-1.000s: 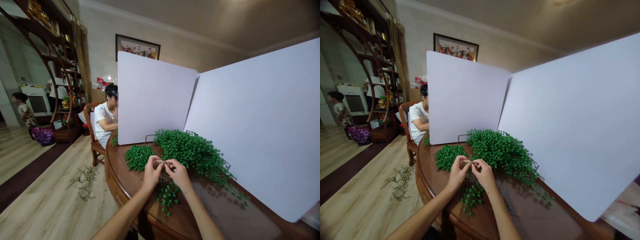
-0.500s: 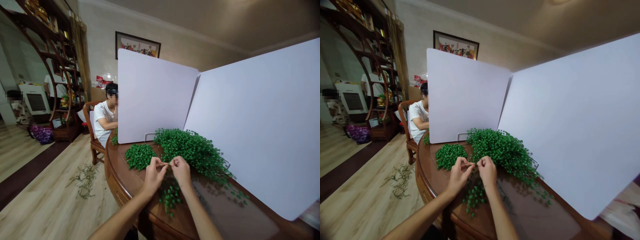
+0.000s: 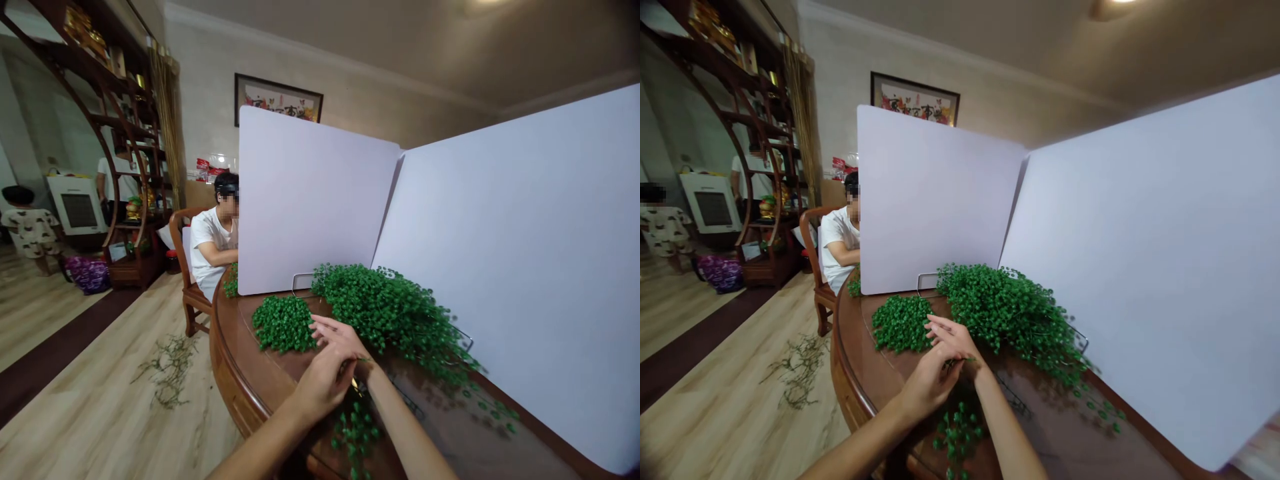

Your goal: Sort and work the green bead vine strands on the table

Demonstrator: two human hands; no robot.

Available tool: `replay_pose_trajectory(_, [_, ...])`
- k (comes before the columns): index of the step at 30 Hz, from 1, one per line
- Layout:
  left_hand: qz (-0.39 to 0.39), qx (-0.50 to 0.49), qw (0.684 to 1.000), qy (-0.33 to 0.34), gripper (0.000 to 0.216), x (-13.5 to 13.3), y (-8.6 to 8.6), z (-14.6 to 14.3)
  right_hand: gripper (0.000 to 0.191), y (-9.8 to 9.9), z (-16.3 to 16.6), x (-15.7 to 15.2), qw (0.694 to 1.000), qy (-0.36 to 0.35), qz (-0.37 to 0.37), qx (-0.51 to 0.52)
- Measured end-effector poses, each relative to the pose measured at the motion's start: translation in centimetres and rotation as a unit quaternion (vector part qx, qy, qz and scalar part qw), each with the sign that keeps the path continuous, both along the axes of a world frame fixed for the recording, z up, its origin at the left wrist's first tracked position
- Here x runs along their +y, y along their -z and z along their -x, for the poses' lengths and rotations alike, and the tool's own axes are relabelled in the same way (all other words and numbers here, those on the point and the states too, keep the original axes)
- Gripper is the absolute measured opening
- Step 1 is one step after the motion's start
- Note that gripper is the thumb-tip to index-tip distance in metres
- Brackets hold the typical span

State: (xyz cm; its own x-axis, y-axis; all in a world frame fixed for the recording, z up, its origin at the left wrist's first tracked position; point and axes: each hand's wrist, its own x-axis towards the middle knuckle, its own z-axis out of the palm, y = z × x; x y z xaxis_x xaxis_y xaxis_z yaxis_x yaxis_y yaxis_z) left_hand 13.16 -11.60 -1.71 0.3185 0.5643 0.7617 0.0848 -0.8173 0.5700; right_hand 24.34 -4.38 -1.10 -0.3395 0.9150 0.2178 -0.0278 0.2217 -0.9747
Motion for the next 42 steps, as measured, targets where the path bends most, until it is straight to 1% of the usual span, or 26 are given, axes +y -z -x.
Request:
replay_pose_trajectory(2, [0.041,-0.011,0.999,0.009,0.020,-0.1,-0.1,0.0,0.053,-0.1,-0.2,0.4,1.000,-0.018,-0.011,-0.015])
replay_pose_trajectory(5, [0.106,-0.072,0.992,0.022,0.021,0.0,-0.3,0.0,0.048,0.1,-0.5,0.5,0.999,-0.008,-0.032,-0.027])
replay_pose_trajectory(7, [0.143,-0.124,0.981,0.029,0.022,0.1,-0.2,-0.1,0.045,0.1,-0.8,0.3,0.999,0.012,-0.037,-0.012])
replay_pose_trajectory(10, [0.210,-0.184,0.960,0.028,0.024,0.6,0.1,-0.3,0.047,0.0,-1.3,-0.2,0.998,0.059,-0.020,0.017])
replay_pose_trajectory(12, [0.248,-0.202,0.947,0.024,0.032,0.9,0.3,-0.4,0.050,-0.3,-1.8,-0.7,0.995,0.095,-0.008,0.037])
replay_pose_trajectory(14, [0.271,-0.216,0.938,0.020,0.036,1.3,0.4,-0.4,0.053,-0.6,-2.3,-1.4,0.993,0.111,-0.011,0.047])
replay_pose_trajectory(16, [0.280,-0.230,0.932,0.003,0.033,1.6,0.3,-0.2,0.055,-1.0,-2.8,-2.1,0.992,0.117,-0.029,0.030])
replay_pose_trajectory(19, [0.273,-0.244,0.929,-0.051,0.022,1.9,0.0,0.3,0.051,-1.1,-3.3,-3.2,0.989,0.116,-0.084,-0.046])
replay_pose_trajectory(22, [0.250,-0.241,0.933,-0.094,0.017,2.2,-0.2,0.9,0.049,-0.6,-3.1,-3.8,0.984,0.109,-0.109,-0.090])
replay_pose_trajectory(25, [0.242,-0.230,0.936,-0.109,0.018,2.3,-0.2,1.1,0.045,0.4,-2.8,-3.9,0.983,0.089,-0.111,-0.119])
replay_pose_trajectory(27, [0.248,-0.226,0.936,-0.104,0.021,2.4,-0.1,1.1,0.041,0.8,-2.7,-3.7,0.975,0.092,-0.135,-0.151])
replay_pose_trajectory(29, [0.253,-0.233,0.935,-0.091,0.022,2.5,0.0,1.0,0.040,1.0,-2.8,-3.6,0.964,0.113,-0.165,-0.173])
replay_pose_trajectory(34, [0.267,-0.232,0.934,-0.048,0.022,2.8,0.4,0.8,0.030,1.1,-3.1,-3.7,0.949,0.142,-0.219,-0.177])
replay_pose_trajectory(39, [0.290,-0.212,0.933,-0.021,0.022,3.0,0.7,0.7,0.024,1.1,-3.2,-3.7,0.941,0.164,-0.245,-0.167])
replay_pose_trajectory(42, [0.285,-0.202,0.937,-0.024,0.020,2.9,0.7,0.7,0.025,1.0,-3.2,-3.8,0.938,0.167,-0.251,-0.173])
